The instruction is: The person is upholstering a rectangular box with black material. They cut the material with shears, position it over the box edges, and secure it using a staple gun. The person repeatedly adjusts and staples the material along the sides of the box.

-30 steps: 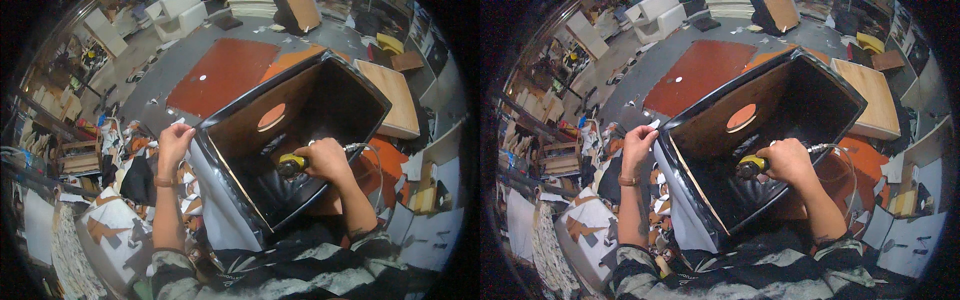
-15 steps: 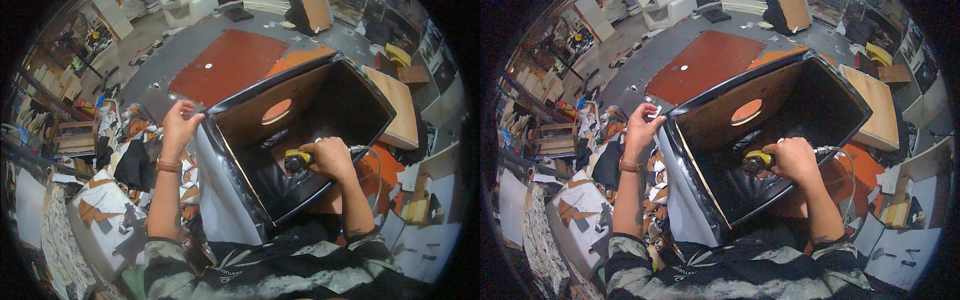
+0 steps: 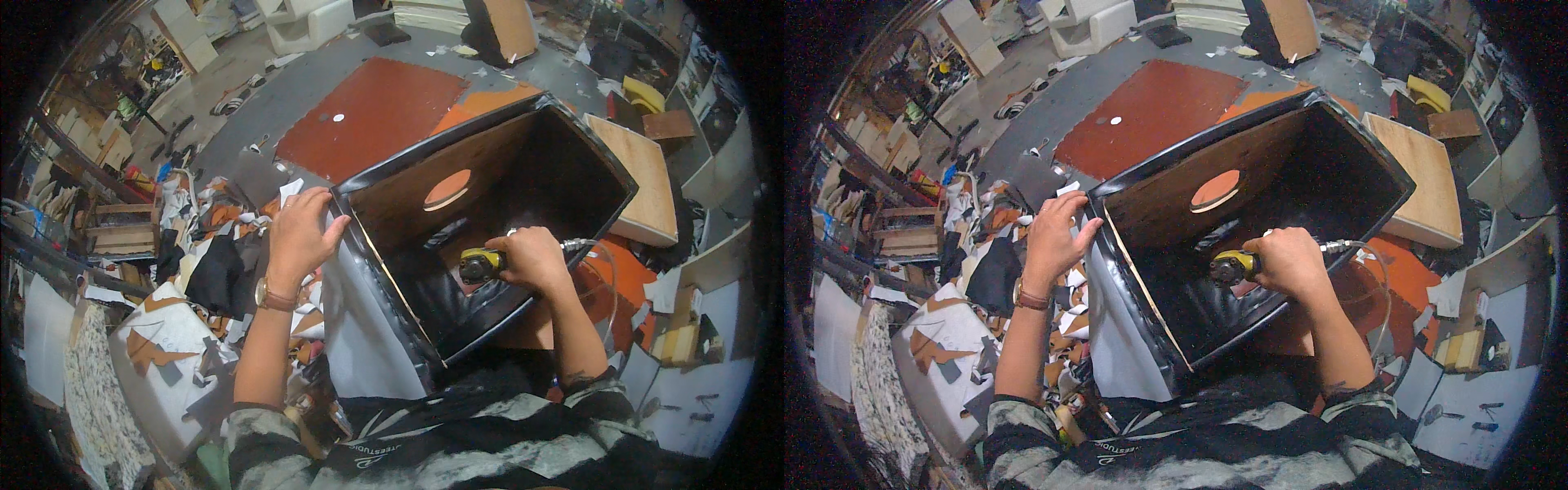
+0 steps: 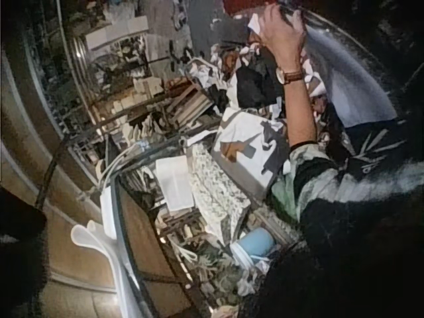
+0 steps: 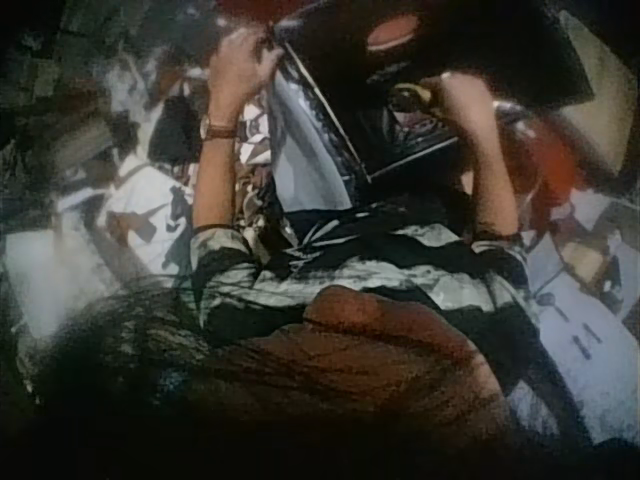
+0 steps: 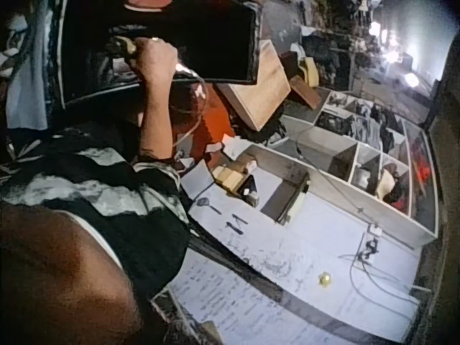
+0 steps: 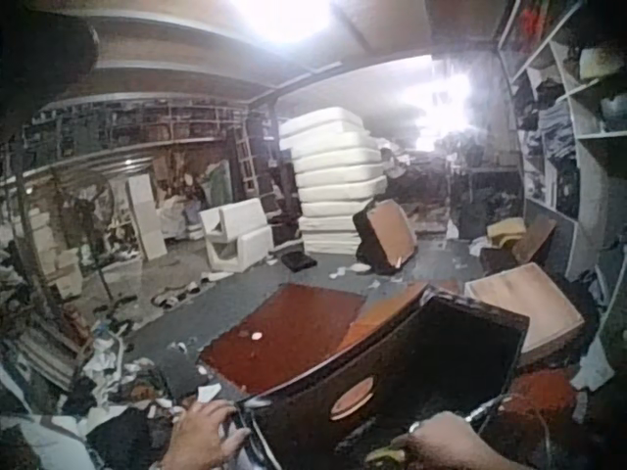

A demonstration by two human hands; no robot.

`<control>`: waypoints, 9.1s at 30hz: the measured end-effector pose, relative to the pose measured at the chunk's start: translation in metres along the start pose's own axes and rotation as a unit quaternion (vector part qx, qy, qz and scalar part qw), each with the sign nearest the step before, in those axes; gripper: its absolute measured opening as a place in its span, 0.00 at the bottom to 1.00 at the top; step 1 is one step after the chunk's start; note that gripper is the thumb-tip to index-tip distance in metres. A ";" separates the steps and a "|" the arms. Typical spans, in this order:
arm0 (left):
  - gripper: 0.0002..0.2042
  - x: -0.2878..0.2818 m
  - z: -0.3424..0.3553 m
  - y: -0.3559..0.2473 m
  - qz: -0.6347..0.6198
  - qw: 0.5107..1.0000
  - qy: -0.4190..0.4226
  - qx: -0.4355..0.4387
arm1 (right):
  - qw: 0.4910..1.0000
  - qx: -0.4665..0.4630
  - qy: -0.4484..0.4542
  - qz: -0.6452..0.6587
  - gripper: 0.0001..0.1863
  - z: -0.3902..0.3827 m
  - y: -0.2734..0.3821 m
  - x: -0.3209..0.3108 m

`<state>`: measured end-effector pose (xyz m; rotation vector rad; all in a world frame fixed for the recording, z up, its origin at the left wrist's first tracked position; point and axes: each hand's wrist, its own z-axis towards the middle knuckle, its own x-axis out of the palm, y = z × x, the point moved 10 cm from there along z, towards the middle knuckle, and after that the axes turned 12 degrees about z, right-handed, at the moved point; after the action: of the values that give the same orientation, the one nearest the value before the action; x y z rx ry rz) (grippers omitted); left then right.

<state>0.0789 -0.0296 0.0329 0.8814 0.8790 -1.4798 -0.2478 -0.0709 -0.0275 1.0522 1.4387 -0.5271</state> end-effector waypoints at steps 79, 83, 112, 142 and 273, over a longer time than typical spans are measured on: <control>0.38 0.035 -0.035 0.020 -0.172 0.979 0.096 -0.060 | 0.935 -0.290 0.175 0.103 0.23 0.180 0.190 -0.081; 0.38 0.035 -0.035 0.021 -0.192 0.974 0.100 -0.064 | 0.933 -0.294 0.173 0.117 0.23 0.183 0.185 -0.077; 0.43 0.047 -0.043 0.018 -0.329 0.937 0.112 -0.044 | 0.931 -0.287 0.197 0.106 0.23 0.156 0.192 -0.085; 0.34 0.052 -0.049 0.017 -0.376 0.920 0.105 -0.016 | 0.935 -0.267 0.216 0.086 0.20 0.142 0.198 -0.078; 0.34 0.172 0.058 0.055 -0.521 0.758 0.286 -0.269 | 0.696 0.093 -0.401 0.588 0.59 -0.125 -0.015 0.089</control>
<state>0.1186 -0.1610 -0.0987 0.3439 2.4028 -1.6751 -0.3156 0.0509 -0.0929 1.4058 -0.2092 -0.0987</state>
